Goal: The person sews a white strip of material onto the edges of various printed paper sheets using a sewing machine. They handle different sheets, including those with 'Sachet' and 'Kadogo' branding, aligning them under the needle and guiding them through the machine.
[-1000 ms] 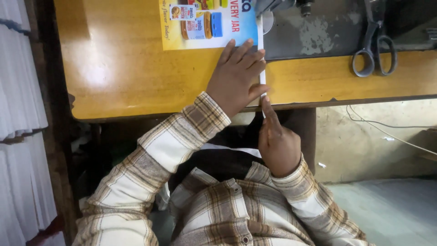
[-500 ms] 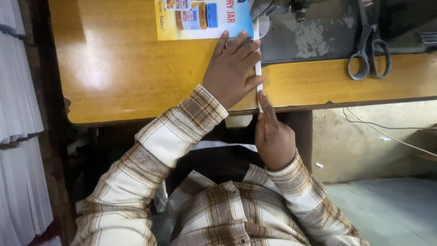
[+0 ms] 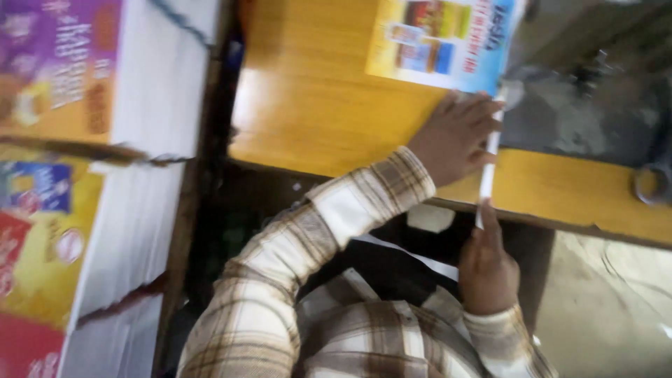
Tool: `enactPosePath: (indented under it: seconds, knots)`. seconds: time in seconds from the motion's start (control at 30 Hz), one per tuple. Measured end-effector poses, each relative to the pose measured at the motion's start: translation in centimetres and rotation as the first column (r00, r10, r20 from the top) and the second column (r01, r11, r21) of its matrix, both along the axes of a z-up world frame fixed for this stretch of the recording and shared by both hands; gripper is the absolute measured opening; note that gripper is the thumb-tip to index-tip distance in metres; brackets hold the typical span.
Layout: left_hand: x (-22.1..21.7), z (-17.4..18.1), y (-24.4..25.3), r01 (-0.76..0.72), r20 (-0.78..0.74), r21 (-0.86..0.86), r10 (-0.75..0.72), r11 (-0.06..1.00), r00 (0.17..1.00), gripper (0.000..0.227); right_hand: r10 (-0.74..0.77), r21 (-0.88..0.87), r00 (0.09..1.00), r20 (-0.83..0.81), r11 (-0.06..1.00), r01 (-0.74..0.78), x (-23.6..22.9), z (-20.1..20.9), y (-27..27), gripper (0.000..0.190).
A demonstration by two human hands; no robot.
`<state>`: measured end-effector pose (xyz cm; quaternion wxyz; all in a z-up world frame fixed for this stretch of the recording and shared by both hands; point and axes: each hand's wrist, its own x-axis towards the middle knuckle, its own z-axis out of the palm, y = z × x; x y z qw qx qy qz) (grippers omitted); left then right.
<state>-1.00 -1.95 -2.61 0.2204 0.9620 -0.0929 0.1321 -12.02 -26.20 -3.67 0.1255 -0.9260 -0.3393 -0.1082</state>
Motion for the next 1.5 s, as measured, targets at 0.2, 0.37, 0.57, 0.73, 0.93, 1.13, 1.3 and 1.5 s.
enactPosePath:
  seconds: [0.2, 0.37, 0.57, 0.73, 0.93, 1.13, 1.3, 1.5]
  knots:
    - [-6.7, 2.9, 10.6, -0.318, 0.376, 0.058, 0.274, 0.946, 0.885, 0.045, -0.002, 0.240, 0.994, -0.106, 0.970, 0.027, -0.5, 0.5, 0.1, 0.046]
    - [-18.1, 11.5, 25.0, -0.869, 0.173, 0.234, 0.861, 0.436, 0.478, 0.067, -0.061, 0.257, 0.978, -0.199, 0.960, 0.112, -0.5, -0.2, -0.2, 0.051]
    - [-14.4, 14.0, 28.8, -0.837, 0.178, 0.243, 0.825, 0.491, 0.536, 0.063, -0.048, 0.257, 0.987, -0.156, 0.962, 0.088, -0.6, -0.3, 0.1, 0.052]
    - [-4.8, 10.1, 36.4, -0.797, 0.241, 0.498, 0.828, 0.341, 0.505, 0.063, -0.027, 0.266, 0.984, -0.176, 0.961, 0.074, -0.6, 0.5, -0.1, 0.051]
    - [-5.7, 13.6, 40.0, -0.626, -0.041, 0.725, 0.926, 0.286, 0.375, 0.025, -0.061, 0.257, 0.952, -0.301, 0.956, 0.143, -0.4, 0.1, -0.1, 0.054]
    - [-9.3, 16.4, 37.1, -0.717, -0.097, 0.615, 0.933, 0.330, 0.346, 0.034, -0.005, 0.254, 0.978, -0.206, 0.966, 0.059, -0.5, -0.1, -0.3, 0.054]
    - [-16.2, 20.1, 30.9, -0.854, 0.006, 0.333, 0.905, 0.400, 0.426, 0.077, -0.016, 0.266, 0.949, -0.316, 0.958, 0.105, -0.4, 0.1, -0.2, 0.055]
    - [-22.9, 17.7, 28.9, -0.758, -0.176, 0.568, 0.947, 0.320, 0.268, 0.079, 0.011, 0.286, 0.981, -0.193, 0.957, 0.045, -0.2, -0.9, -0.7, 0.053]
